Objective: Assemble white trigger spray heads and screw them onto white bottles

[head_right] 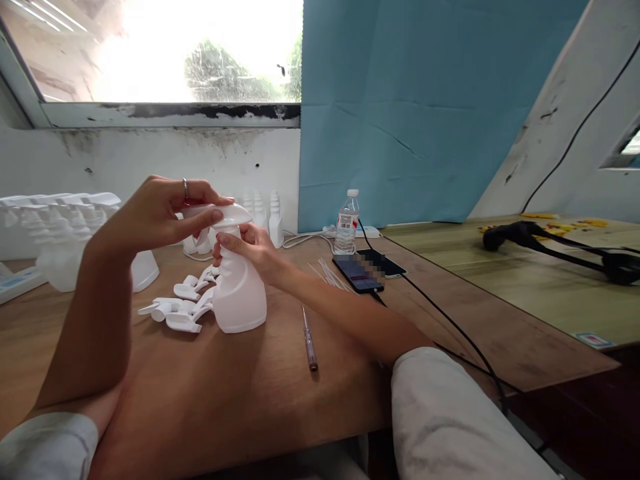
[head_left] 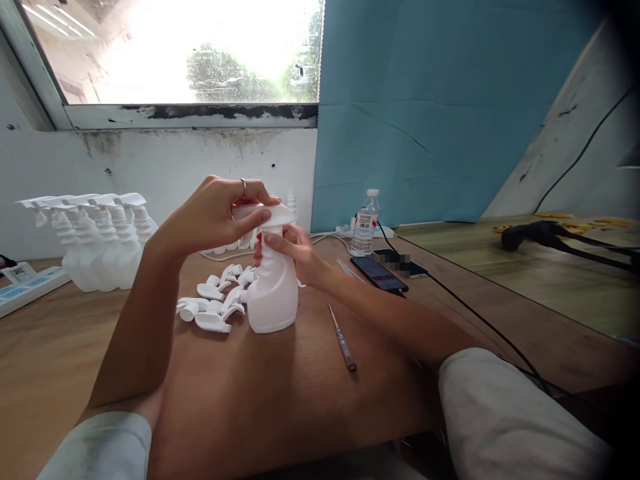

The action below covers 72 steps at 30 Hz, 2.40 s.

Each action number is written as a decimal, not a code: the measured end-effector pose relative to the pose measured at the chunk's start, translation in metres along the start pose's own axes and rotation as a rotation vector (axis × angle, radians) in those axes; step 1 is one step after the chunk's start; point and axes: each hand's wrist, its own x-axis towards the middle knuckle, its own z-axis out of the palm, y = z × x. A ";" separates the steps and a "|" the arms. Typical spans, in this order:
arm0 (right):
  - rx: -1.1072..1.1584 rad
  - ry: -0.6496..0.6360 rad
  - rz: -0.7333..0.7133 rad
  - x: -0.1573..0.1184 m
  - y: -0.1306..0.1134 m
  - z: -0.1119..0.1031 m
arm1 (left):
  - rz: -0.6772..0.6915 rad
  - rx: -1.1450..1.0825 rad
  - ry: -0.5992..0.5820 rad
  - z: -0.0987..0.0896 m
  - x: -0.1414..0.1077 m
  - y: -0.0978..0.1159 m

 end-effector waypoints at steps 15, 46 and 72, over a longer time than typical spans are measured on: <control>-0.035 -0.158 0.352 0.005 -0.021 -0.013 | 0.084 -0.313 -0.110 0.011 0.005 -0.021; -0.445 -0.068 -0.036 0.008 -0.061 -0.026 | -0.237 -0.123 0.327 -0.031 -0.019 -0.025; -0.633 0.267 -0.409 -0.011 -0.152 -0.069 | -0.935 0.348 0.413 -0.025 -0.043 -0.174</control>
